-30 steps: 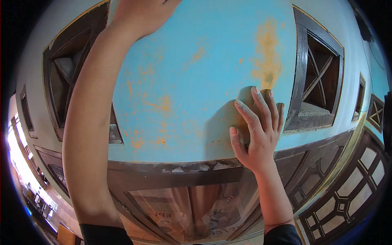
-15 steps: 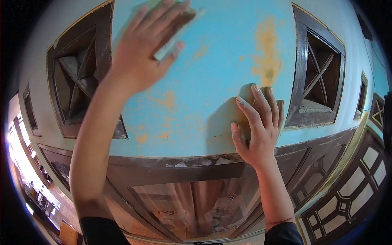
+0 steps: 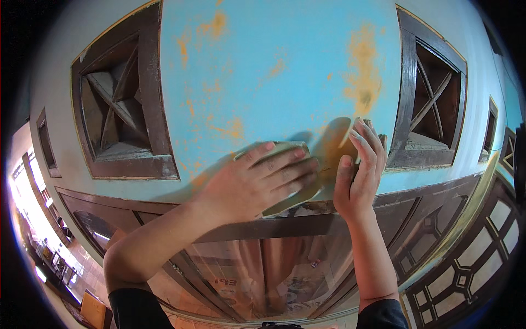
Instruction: Sanding a wall surface with a piece of sandpaper.
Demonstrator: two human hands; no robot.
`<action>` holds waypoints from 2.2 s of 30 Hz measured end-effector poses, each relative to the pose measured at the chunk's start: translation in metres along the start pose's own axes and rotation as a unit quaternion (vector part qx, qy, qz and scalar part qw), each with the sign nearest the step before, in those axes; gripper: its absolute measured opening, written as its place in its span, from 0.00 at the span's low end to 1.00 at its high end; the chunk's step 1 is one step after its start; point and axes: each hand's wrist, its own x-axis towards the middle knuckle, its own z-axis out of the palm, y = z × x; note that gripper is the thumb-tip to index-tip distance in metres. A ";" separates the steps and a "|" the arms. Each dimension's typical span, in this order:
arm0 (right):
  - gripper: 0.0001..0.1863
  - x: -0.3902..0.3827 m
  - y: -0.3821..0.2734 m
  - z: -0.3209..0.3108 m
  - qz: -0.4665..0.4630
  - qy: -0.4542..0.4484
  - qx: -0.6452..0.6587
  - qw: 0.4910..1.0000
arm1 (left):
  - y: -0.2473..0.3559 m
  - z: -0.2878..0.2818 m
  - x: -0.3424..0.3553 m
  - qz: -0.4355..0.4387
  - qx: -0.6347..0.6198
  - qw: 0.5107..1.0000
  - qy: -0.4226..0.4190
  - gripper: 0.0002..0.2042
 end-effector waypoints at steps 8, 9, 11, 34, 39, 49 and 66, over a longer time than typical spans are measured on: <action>0.26 0.006 -0.014 0.000 -0.002 -0.019 -0.012 1.000 | -0.126 -0.045 0.002 -0.213 0.048 0.967 0.130 0.29; 0.26 0.007 -0.016 -0.002 -0.003 -0.021 -0.004 1.000 | -0.120 -0.046 -0.002 -0.217 0.051 0.967 0.125 0.29; 0.26 0.004 -0.012 -0.005 0.003 -0.037 -0.027 0.999 | -0.090 -0.030 -0.005 -0.241 -0.005 0.965 0.102 0.28; 0.24 -0.009 -0.014 -0.002 -0.012 -0.071 -0.087 0.994 | -0.027 -0.023 -0.084 -0.349 -0.037 0.934 0.068 0.28; 0.25 -0.009 -0.019 0.005 -0.017 -0.061 -0.083 0.995 | -0.020 -0.028 -0.109 -0.317 -0.016 0.948 -0.005 0.27; 0.22 -0.011 -0.021 0.010 -0.017 -0.063 -0.087 0.994 | -0.114 -0.046 -0.065 -0.347 0.059 0.925 0.143 0.25; 0.25 -0.017 -0.019 0.005 -0.014 -0.063 -0.112 0.992 | -0.035 -0.024 -0.093 -0.369 -0.028 0.928 0.049 0.28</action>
